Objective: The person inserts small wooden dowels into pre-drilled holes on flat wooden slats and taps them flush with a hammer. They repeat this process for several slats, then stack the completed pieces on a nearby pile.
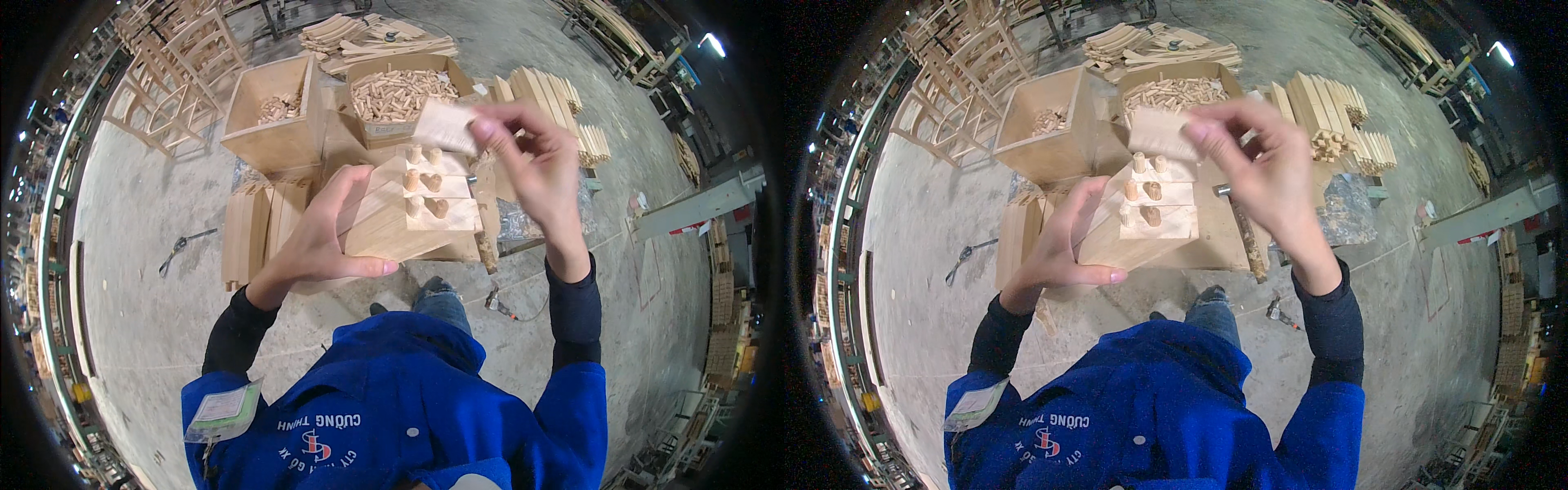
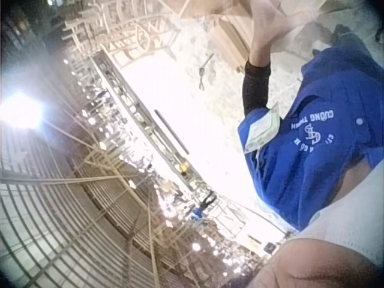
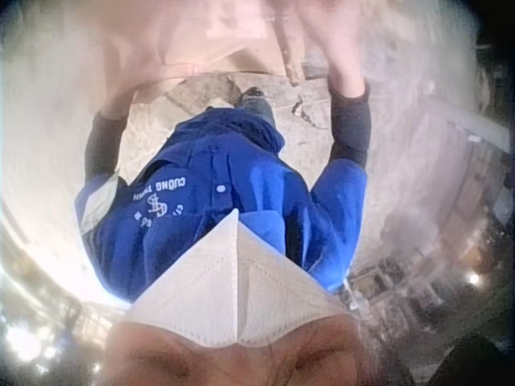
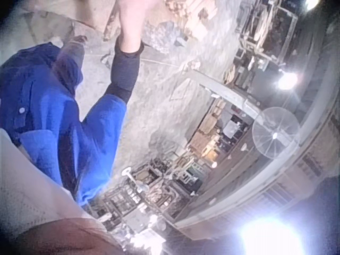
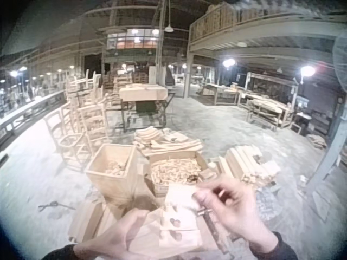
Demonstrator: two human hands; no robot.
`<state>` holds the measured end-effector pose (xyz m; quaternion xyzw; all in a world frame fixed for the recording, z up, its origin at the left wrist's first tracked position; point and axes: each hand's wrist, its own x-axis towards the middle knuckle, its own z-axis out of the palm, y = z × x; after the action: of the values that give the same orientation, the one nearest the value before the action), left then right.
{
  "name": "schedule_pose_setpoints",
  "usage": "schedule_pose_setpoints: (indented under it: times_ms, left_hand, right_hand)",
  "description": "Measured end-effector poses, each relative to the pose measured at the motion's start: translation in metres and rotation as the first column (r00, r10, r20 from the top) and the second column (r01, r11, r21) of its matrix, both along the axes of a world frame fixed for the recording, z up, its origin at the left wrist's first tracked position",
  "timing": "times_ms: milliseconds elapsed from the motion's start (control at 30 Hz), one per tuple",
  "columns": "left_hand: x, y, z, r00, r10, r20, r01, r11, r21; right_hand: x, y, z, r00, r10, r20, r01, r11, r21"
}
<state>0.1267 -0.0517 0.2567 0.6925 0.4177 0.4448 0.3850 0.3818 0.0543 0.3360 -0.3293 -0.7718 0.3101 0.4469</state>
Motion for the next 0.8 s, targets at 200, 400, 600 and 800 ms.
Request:
schedule_pose_setpoints:
  times_ms: [200,400,600,800]
  left_hand:
    - [0.025,0.007,0.027,0.997,-0.024,-0.069,0.022,0.999,-0.031]
    - [0.068,0.024,0.035,0.987,-0.081,0.14,0.107,0.976,-0.191]
    - [0.107,0.04,0.036,0.984,-0.067,0.162,0.102,0.97,-0.222]
    - [0.126,0.057,0.029,0.999,-0.034,0.005,0.034,0.997,-0.07]
  right_hand:
    - [0.022,0.004,0.003,0.996,0.074,0.054,-0.077,0.995,0.06]
    - [0.065,0.023,0.012,0.989,0.129,0.069,-0.13,0.991,0.015]
    - [0.101,0.042,0.013,0.986,0.141,0.087,-0.143,0.99,0.02]
    - [0.128,0.056,0.018,1.0,0.002,0.007,-0.002,0.998,0.063]
